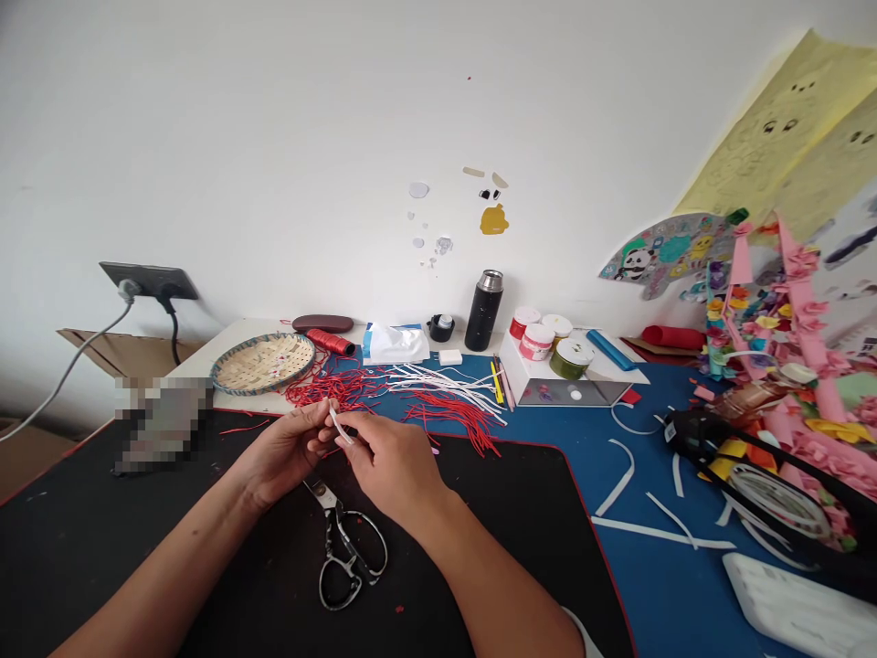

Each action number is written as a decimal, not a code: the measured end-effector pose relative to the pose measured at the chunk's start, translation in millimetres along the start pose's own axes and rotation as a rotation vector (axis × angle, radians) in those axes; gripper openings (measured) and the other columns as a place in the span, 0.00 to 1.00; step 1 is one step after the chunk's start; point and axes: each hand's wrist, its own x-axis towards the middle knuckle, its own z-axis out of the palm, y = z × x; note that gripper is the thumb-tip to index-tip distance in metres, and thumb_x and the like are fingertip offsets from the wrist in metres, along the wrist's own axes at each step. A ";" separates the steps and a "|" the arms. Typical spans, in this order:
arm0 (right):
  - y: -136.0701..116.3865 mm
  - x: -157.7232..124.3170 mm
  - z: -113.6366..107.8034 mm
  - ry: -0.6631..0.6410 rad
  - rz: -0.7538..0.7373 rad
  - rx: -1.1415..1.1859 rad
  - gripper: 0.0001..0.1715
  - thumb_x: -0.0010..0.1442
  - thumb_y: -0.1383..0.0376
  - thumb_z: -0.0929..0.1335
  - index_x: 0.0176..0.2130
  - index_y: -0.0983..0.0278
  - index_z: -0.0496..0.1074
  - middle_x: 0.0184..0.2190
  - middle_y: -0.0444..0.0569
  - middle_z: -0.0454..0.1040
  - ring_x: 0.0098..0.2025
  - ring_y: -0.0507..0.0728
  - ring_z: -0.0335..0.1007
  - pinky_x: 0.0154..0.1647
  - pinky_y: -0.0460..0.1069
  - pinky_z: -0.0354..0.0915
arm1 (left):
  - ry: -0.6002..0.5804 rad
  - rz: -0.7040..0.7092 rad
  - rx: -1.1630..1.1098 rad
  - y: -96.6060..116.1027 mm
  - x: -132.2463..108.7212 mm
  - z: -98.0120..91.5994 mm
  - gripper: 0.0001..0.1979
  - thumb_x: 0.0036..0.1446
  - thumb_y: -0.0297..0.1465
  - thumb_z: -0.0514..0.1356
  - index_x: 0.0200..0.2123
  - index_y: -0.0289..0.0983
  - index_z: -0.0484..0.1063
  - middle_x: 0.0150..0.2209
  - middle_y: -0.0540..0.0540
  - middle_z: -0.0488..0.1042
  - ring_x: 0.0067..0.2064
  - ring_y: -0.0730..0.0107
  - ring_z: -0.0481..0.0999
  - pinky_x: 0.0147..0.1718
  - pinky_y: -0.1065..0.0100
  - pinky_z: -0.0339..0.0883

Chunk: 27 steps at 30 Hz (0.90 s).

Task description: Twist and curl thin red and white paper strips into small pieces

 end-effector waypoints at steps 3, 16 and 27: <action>0.0 0.9 -0.6 0.011 -0.016 0.042 0.13 0.71 0.66 0.69 0.53 0.56 0.79 0.49 0.48 0.85 0.47 0.58 0.82 0.49 0.51 0.72 | -0.011 -0.001 0.025 0.2 -0.8 1.7 0.18 0.43 0.33 0.82 0.32 0.28 0.83 0.22 0.50 0.74 0.23 0.79 0.70 0.19 0.80 0.66; -7.1 4.4 -3.8 0.023 0.270 0.457 0.14 0.69 0.55 0.69 0.39 0.62 0.79 0.23 0.41 0.72 0.20 0.50 0.69 0.23 0.44 0.65 | -0.076 -0.007 0.169 3.2 -7.6 8.7 0.17 0.42 0.35 0.82 0.26 0.30 0.82 0.23 0.47 0.77 0.22 0.77 0.72 0.19 0.79 0.64; -3.1 5.5 -1.9 -0.038 0.317 0.434 0.14 0.68 0.55 0.69 0.36 0.62 0.76 0.22 0.39 0.70 0.20 0.49 0.68 0.24 0.44 0.64 | -0.099 0.001 0.226 2.3 -8.8 12.3 0.15 0.45 0.36 0.80 0.25 0.32 0.82 0.24 0.47 0.77 0.22 0.76 0.72 0.19 0.77 0.65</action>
